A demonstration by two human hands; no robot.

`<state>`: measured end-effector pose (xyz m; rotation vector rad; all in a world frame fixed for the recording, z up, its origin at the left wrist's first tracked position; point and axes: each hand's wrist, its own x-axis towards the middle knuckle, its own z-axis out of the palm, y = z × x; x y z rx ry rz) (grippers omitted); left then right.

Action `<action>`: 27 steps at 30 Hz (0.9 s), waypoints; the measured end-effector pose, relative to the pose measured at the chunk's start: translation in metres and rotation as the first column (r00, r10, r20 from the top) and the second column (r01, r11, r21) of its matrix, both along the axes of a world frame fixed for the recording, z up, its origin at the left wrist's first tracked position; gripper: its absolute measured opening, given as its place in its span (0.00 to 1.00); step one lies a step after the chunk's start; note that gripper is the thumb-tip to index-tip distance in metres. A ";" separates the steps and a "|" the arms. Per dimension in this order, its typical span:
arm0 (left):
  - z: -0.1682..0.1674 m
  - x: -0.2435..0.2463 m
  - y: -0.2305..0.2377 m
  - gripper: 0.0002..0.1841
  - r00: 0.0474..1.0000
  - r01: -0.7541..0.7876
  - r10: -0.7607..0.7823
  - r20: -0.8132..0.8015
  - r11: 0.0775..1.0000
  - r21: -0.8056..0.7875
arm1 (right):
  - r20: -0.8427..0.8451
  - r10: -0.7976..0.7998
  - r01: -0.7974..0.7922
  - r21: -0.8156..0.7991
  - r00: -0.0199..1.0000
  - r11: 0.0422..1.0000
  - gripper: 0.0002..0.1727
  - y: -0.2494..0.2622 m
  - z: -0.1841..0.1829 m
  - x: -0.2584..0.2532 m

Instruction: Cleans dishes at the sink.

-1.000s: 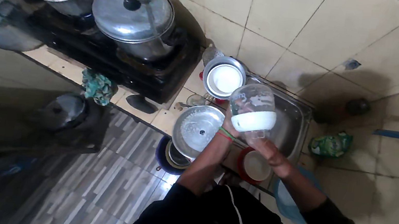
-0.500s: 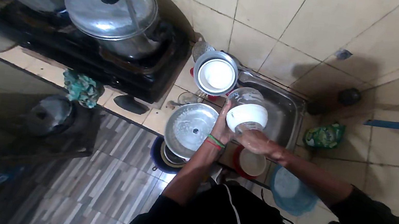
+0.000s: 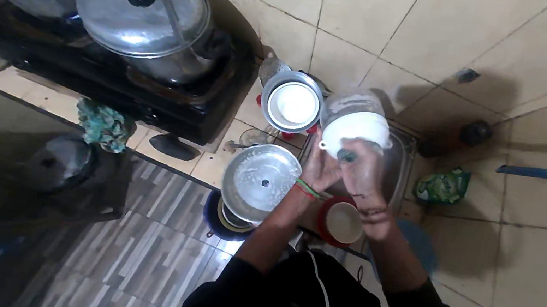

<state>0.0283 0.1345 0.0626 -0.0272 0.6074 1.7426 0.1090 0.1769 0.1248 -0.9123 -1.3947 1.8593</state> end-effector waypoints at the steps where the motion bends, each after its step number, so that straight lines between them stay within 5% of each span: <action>1: 0.005 -0.008 -0.001 0.41 0.999 0.003 -0.005 -0.054 0.999 -0.040 | 0.177 0.055 -0.102 0.267 0.983 0.958 0.09 0.005 -0.010 0.005; 3: 0.013 -0.025 -0.002 0.45 0.991 -0.014 0.007 -0.131 0.998 -0.056 | 0.522 0.042 -0.434 0.659 0.852 0.614 0.14 0.014 -0.022 0.013; 4: 0.015 -0.028 -0.003 0.45 0.990 -0.033 0.019 -0.143 0.995 -0.097 | 0.604 0.022 -0.539 0.695 0.797 0.476 0.13 0.015 -0.025 0.014; 5: 0.015 -0.027 -0.004 0.43 0.987 -0.047 0.024 -0.157 0.988 -0.144 | 0.649 0.059 -0.600 0.659 0.758 0.454 0.13 0.015 -0.023 0.015; 7: 0.007 -0.020 -0.001 0.39 0.985 -0.080 0.052 -0.166 0.984 -0.161 | 0.598 0.272 -0.587 0.428 0.754 0.687 0.12 0.016 -0.007 0.014; 8: 0.002 -0.016 0.001 0.38 0.990 -0.088 0.071 -0.124 0.986 -0.140 | 0.428 0.359 -0.486 0.235 0.829 0.842 0.08 0.016 -0.001 0.013; 10: -0.004 -0.009 0.006 0.40 0.997 -0.076 0.076 0.006 0.996 -0.050 | -0.065 0.233 -0.239 -0.113 0.970 0.965 0.07 0.009 -0.002 0.006; 12: -0.003 -0.008 0.008 0.43 0.997 -0.058 0.058 0.047 0.998 0.014 | -0.242 0.051 -0.114 -0.251 0.969 0.961 0.12 0.006 0.000 -0.001; 13: -0.001 -0.010 0.008 0.44 0.999 -0.041 0.041 0.024 0.999 0.009 | -0.180 0.052 -0.083 -0.174 0.982 0.981 0.12 0.007 -0.004 0.000; 15: 0.006 -0.018 0.004 0.47 0.998 -0.029 0.026 -0.054 0.999 -0.041 | 0.186 0.135 -0.177 0.228 0.973 0.957 0.17 0.015 -0.014 0.009; 17: 0.007 -0.025 0.003 0.45 0.992 -0.063 0.050 -0.116 0.991 -0.116 | 0.590 0.087 -0.502 0.589 0.802 0.634 0.22 0.022 -0.021 0.014; 18: 0.002 -0.024 0.003 0.43 0.988 -0.091 0.073 -0.136 0.987 -0.134 | 0.693 0.056 -0.618 0.601 0.719 0.507 0.19 0.021 -0.022 0.015; 19: -0.006 -0.021 0.002 0.42 0.987 -0.110 0.096 -0.126 0.987 -0.116 | 0.736 0.110 -0.671 0.531 0.668 0.517 0.19 0.020 -0.021 0.015; 20: -0.012 -0.018 0.003 0.40 0.987 -0.132 0.124 -0.098 0.988 -0.082 | 0.706 0.231 -0.653 0.412 0.670 0.636 0.18 0.022 -0.016 0.015; 22: -0.018 -0.011 0.008 0.38 0.983 -0.186 0.186 0.005 0.983 -0.013 | 0.314 0.404 -0.438 0.042 0.859 0.898 0.10 0.022 -0.012 0.017; 24: -0.022 -0.007 0.008 0.42 0.977 -0.197 0.194 0.090 0.980 0.021 | -0.086 0.239 -0.253 -0.232 0.967 0.939 0.10 0.016 -0.014 0.011; 27: -0.020 0.010 -0.002 0.28 0.946 -0.271 0.310 0.095 0.916 -0.295 | -0.097 0.229 -0.247 -0.259 0.969 0.934 0.18 0.012 -0.015 0.015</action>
